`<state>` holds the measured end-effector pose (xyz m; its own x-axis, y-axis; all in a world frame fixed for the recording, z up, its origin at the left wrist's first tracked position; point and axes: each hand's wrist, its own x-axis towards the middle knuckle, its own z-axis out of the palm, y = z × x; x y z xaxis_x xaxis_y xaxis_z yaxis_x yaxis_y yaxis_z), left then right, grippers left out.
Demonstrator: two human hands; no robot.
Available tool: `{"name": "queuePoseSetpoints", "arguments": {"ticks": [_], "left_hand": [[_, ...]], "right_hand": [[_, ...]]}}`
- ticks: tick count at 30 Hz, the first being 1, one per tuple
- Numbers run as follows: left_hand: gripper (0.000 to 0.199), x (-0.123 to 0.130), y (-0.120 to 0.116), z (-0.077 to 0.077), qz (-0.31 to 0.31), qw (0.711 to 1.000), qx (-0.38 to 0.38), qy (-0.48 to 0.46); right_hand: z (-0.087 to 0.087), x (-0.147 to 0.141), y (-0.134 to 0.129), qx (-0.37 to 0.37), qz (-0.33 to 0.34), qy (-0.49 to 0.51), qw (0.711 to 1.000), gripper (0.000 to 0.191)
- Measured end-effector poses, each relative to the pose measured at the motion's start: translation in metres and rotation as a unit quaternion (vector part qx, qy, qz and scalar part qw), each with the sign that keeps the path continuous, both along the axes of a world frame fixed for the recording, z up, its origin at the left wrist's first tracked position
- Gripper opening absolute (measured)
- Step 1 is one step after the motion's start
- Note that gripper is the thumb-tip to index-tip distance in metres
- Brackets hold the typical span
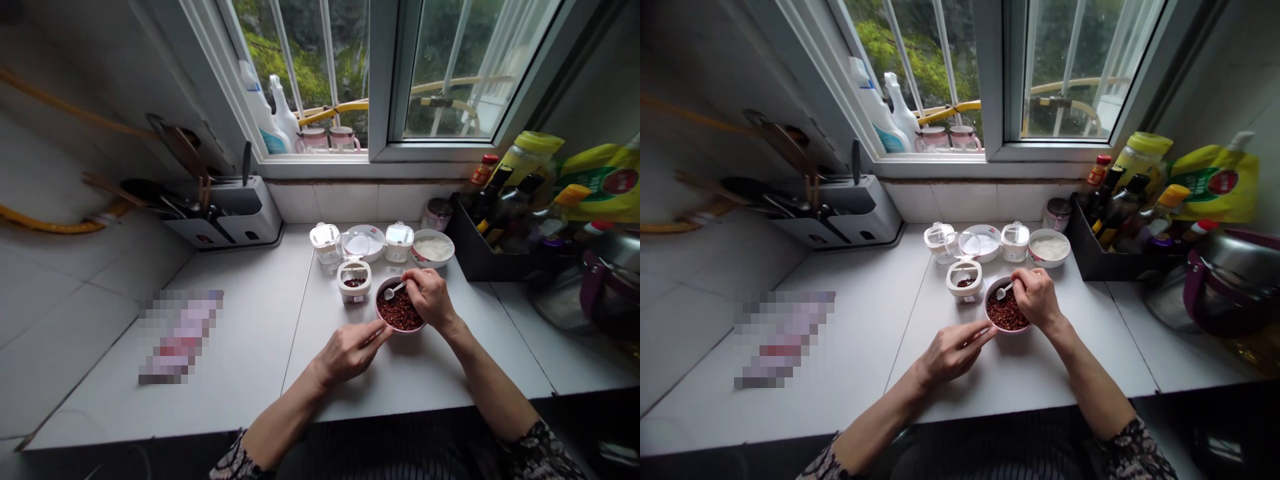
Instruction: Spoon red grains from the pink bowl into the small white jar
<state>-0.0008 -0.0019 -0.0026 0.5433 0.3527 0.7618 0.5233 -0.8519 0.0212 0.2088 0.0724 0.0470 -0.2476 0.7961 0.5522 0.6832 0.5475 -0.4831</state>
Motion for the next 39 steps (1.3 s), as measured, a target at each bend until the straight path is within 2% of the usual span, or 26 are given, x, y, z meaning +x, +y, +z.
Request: {"name": "queuePoseSetpoints", "arguments": {"ticks": [6,15,24,33,39], "left_hand": [[0.042,-0.0005,0.0002,0.0003,0.001,1.000,-0.004,0.009],[0.031,0.0014,0.0005,0.0043,-0.002,1.000,0.007,-0.004],[0.030,0.0017,0.0007,0.0050,-0.004,1.000,0.008,-0.006],[0.031,0.0014,-0.0001,0.0045,-0.002,1.000,0.005,-0.005],[0.033,0.0011,0.0003,0.0038,0.003,1.000,0.007,-0.007]], "right_hand": [[-0.0021,0.0020,0.0013,-0.056,-0.008,0.038,0.998,0.024],[0.0013,0.0058,0.0033,-0.103,-0.008,0.111,0.988,0.021],[0.0022,0.0000,0.0001,-0.094,0.003,0.090,0.991,0.021],[0.0044,-0.0039,-0.0021,-0.134,0.023,0.140,0.981,0.019],[0.0029,0.0001,0.0010,-0.206,0.013,0.228,0.952,0.018]]}}
